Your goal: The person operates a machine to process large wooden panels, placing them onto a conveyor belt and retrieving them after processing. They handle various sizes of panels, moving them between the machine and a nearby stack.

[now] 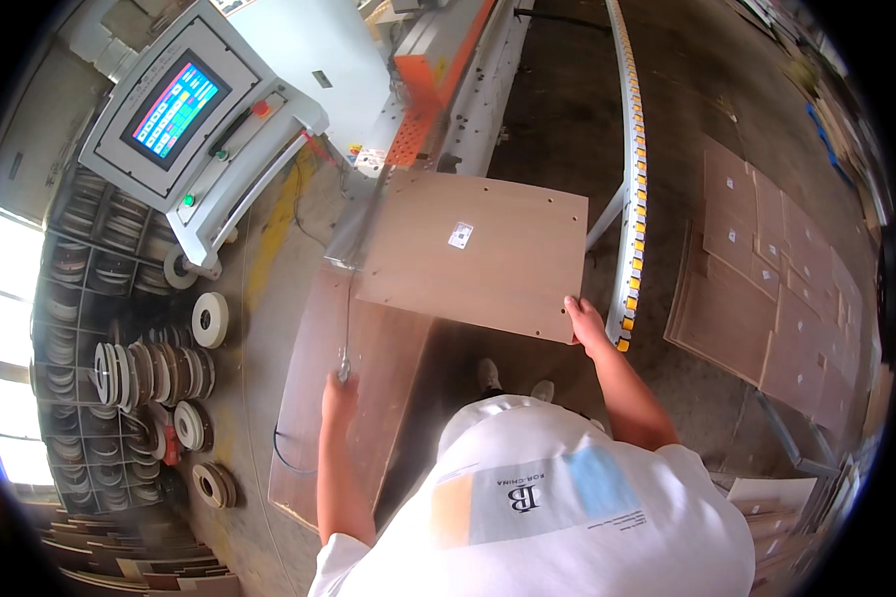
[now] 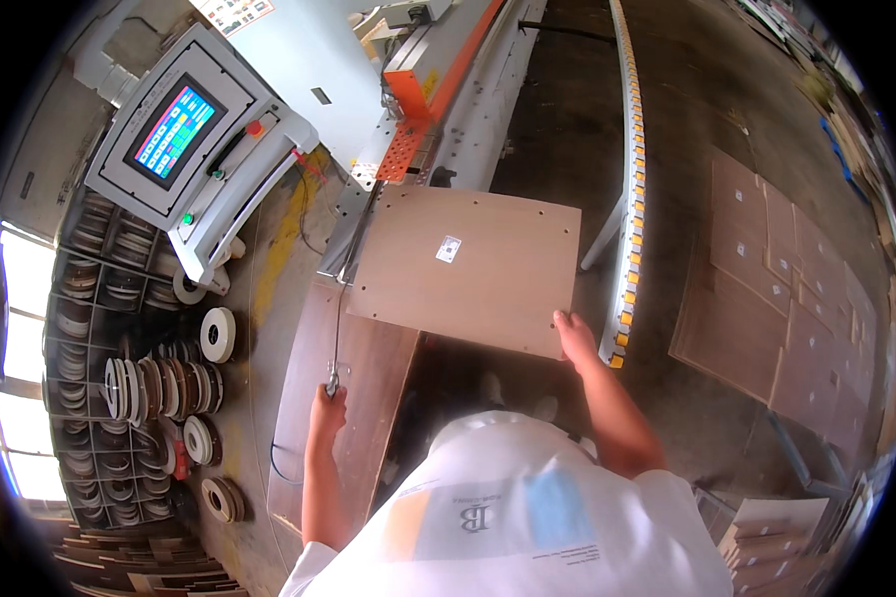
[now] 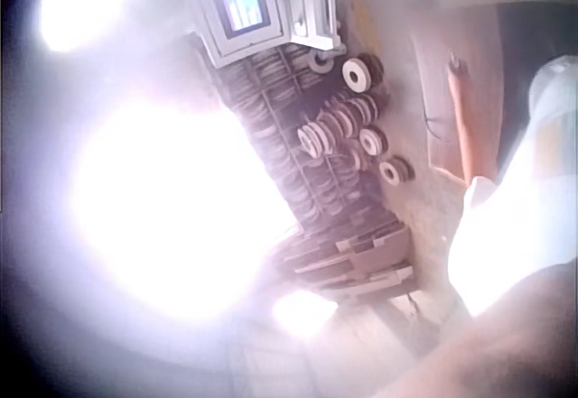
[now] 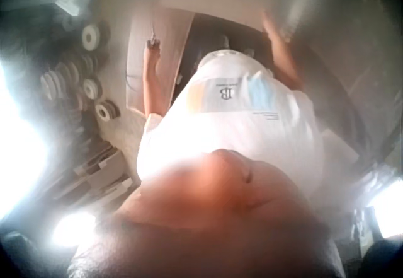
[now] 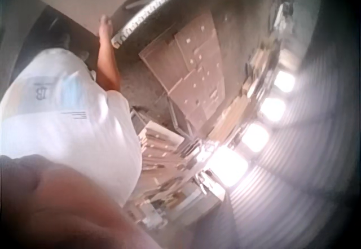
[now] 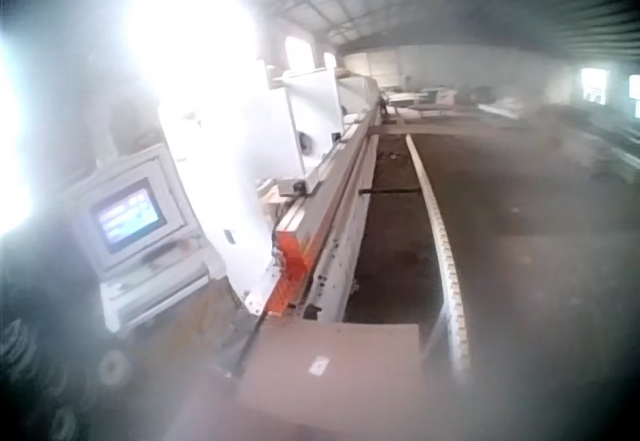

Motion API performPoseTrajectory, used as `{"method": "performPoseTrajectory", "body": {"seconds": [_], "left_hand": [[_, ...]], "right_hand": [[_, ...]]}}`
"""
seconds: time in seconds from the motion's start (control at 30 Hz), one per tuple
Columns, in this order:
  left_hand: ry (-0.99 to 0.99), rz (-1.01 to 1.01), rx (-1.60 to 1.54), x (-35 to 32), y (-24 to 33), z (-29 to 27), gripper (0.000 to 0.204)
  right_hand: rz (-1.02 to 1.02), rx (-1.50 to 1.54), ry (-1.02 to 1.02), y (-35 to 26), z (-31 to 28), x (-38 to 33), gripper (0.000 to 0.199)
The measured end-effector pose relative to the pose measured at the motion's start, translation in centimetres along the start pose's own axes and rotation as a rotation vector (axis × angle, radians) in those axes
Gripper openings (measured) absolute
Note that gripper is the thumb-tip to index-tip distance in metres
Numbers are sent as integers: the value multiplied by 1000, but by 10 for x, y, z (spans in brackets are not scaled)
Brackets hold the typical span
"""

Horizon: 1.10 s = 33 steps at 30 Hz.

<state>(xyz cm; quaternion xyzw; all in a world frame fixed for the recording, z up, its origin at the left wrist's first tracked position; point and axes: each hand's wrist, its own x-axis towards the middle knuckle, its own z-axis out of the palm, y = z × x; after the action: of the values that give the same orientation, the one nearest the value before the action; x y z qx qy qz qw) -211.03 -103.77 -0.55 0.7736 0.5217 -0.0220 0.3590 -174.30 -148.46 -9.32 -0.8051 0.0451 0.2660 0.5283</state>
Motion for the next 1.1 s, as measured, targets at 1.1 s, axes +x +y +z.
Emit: {"method": "performPoseTrajectory", "body": {"seconds": [1.1], "left_hand": [[-223,-11,-662,-33,39,3,20]], "right_hand": [[360,906,-313,-109,66,-16,52]]}}
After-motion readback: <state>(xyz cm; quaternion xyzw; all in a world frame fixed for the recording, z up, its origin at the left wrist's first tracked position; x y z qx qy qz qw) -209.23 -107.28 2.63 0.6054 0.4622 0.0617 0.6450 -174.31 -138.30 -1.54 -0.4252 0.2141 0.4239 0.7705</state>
